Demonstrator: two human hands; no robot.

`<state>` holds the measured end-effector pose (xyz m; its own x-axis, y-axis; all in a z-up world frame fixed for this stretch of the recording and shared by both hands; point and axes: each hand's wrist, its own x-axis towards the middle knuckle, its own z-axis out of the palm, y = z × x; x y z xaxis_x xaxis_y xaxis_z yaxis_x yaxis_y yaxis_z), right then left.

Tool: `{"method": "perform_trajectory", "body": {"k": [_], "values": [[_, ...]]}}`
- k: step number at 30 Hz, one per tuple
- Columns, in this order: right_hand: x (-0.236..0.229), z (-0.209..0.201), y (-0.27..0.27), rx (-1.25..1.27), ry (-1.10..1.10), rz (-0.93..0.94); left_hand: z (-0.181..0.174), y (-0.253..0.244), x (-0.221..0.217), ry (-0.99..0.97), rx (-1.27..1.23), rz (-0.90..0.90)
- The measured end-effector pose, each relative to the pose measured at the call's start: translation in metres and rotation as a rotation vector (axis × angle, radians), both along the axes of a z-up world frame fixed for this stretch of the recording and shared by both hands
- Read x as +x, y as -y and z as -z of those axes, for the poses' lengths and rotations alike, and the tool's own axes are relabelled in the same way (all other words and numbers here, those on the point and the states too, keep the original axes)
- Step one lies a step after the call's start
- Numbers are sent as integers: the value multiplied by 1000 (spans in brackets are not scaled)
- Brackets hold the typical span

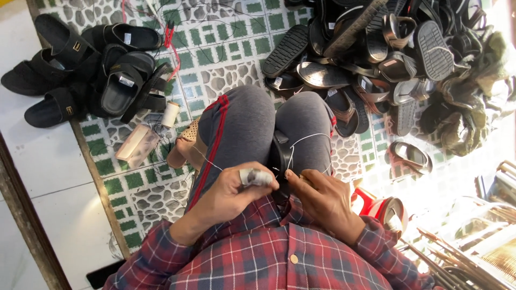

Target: The person sits on a tiled floor and sews a black sandal using a needle and white thread. They pull the thread through the sole and upper of the sandal repeatedly, tightening the stitches. The person occasionally adjusts the sandal on their lap and pulls the thread taut to secure the repair.

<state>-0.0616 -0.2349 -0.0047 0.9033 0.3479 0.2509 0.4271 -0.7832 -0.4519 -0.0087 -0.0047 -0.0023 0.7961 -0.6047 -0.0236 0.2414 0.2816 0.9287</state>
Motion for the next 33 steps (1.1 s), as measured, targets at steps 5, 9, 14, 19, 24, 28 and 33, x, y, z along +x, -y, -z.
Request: {"method": "perform_trajectory", "body": {"k": [5, 9, 14, 19, 24, 28, 33], "values": [[-4, 10, 7, -63, 128, -62, 43, 20, -3, 649, 637, -232], [2, 5, 5, -65, 135, -63, 23, 18, 7, 465, 638, -121], [4, -7, 17, -63, -4, -46, 8, 12, 16, 244, 600, -34], [-3, -29, 86, -222, -388, -129, 33, 21, 12, 727, 756, -120], [10, -40, 68, 203, -555, -164, 41, 8, 19, 1017, 947, -163], [10, 25, 69, 930, -707, -57, 40, -8, 33, 1071, 1122, -322], [30, 39, 33, 1105, -612, 98, 30, -13, 33, 1032, 1128, -334]]}}
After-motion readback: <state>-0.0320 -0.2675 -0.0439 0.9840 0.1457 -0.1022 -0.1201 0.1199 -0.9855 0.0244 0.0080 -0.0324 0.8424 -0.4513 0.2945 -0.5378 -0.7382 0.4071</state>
